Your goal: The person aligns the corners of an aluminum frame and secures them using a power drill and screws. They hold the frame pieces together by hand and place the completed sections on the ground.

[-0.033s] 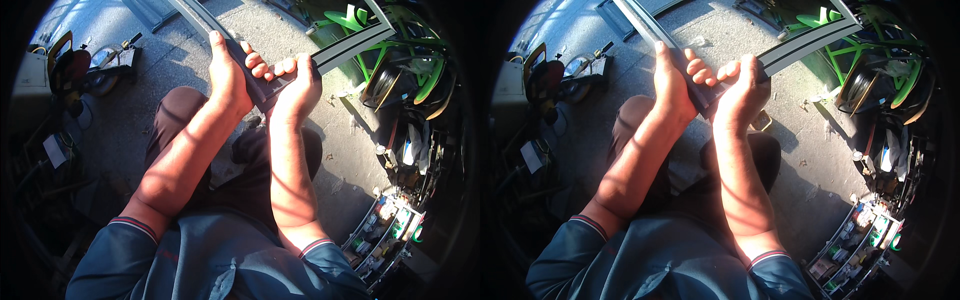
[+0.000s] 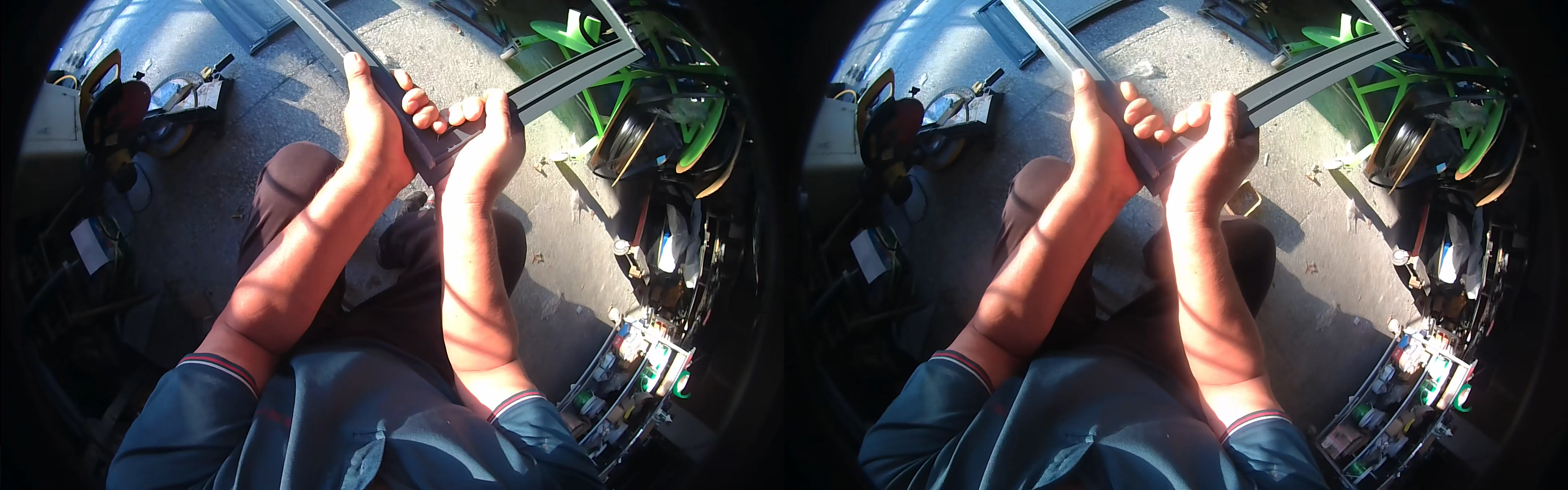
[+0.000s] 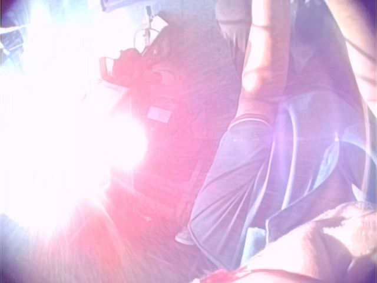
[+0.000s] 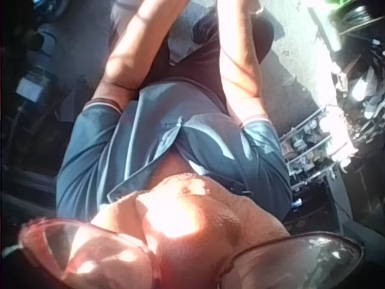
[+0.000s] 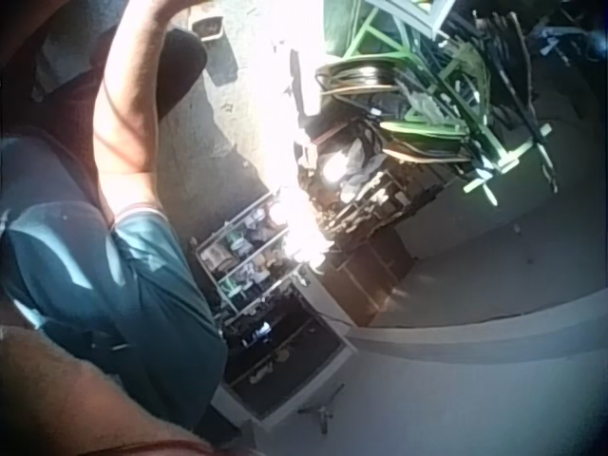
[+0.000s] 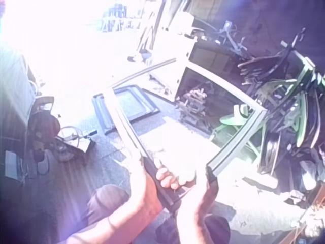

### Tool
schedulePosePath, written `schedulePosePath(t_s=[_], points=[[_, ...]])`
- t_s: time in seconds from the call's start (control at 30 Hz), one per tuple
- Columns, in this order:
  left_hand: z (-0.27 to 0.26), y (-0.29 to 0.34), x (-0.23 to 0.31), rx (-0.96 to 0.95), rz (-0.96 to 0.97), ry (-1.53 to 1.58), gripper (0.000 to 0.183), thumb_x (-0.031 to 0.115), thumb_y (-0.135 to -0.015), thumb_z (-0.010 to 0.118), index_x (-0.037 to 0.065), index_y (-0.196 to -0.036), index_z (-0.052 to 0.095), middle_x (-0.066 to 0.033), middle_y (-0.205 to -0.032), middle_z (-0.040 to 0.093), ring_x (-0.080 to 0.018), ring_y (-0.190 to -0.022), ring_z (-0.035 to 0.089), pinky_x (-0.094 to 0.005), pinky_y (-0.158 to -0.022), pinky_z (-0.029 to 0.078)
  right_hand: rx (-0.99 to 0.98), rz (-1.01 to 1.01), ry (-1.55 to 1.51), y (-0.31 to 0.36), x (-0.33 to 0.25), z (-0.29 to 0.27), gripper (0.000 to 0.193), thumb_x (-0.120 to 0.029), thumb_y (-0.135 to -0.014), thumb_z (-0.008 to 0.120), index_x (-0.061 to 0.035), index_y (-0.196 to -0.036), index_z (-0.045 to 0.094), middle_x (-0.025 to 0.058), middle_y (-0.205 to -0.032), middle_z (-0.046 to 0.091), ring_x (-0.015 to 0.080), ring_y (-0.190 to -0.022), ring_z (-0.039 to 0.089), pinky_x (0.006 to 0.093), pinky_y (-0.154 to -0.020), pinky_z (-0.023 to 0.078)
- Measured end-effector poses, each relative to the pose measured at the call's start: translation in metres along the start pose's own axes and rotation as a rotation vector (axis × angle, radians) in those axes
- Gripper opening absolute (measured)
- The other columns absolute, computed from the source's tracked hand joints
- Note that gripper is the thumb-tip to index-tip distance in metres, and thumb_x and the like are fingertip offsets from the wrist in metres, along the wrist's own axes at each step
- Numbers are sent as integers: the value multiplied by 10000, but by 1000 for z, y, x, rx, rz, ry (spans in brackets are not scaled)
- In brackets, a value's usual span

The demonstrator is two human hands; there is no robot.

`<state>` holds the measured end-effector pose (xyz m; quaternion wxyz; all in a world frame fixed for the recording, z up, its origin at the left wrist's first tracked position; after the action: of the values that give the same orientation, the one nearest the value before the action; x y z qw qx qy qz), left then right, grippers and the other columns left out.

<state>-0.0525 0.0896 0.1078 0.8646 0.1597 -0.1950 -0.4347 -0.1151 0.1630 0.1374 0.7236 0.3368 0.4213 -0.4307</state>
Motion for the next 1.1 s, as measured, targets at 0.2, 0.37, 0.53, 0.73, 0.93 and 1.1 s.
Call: schedulePosePath(t_s=[0.2, 0.37, 0.53, 0.73, 0.93, 1.1], points=[[7, 12, 2, 19, 14, -44, 660, 724, -1039, 255, 116, -885, 460, 7, -672, 375, -163, -597, 394, -364, -618, 422, -27, -9, -12, 2, -2, 2, 290, -196, -1051, 503, -63, -800, 448, 34, -738, 449, 167, -677, 477, 335, -589, 450], [0, 4, 4, 52, 51, -60, 717, 769, -1009, 266, 94, -866, 462, -58, -644, 463, -236, -587, 496, -424, -627, 487, -33, 46, -3, 0, 2, 3, 307, -216, -1057, 493, -54, -799, 450, 48, -744, 455, 178, -667, 483, 344, -623, 493], [5, 7, 4, 65, 46, -38, 703, 735, -1030, 262, 89, -853, 474, -73, -668, 477, -249, -647, 513, -406, -653, 495, -12, 8, 19, -2, 2, 3, 313, -219, -1051, 492, -53, -789, 450, 54, -735, 464, 187, -673, 494, 351, -667, 524], [1, 7, 6, 113, 67, -100, 723, 746, -1023, 271, 79, -854, 494, -90, -678, 495, -263, -682, 561, -370, -634, 504, -22, 33, 32, 1, 5, 5, 323, -234, -1028, 510, -67, -761, 434, 45, -735, 455, 194, -683, 484, 346, -668, 468], [2, 12, 9, 120, 45, -89, 740, 762, -1009, 283, 71, -862, 503, -93, -671, 496, -266, -646, 552, -369, -623, 501, -23, 67, 37, 4, 5, 6, 315, -244, -1017, 511, -85, -762, 418, 41, -727, 447, 189, -690, 467, 336, -653, 436], [2, 15, 10, 106, 57, -82, 733, 756, -1007, 288, 73, -861, 508, -98, -671, 491, -269, -636, 539, -382, -621, 489, -28, 77, 32, 8, 2, 11, 341, -270, -1034, 503, -87, -761, 410, 38, -723, 441, 193, -683, 456, 331, -638, 426]])
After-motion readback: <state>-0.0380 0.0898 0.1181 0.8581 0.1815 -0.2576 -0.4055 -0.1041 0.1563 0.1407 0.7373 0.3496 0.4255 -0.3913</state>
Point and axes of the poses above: each hand's wrist, its own y-axis away from the middle knuckle, its own z-axis out of the palm, x = y × z, the point moved 2 cm from there along -y, towards the middle knuckle
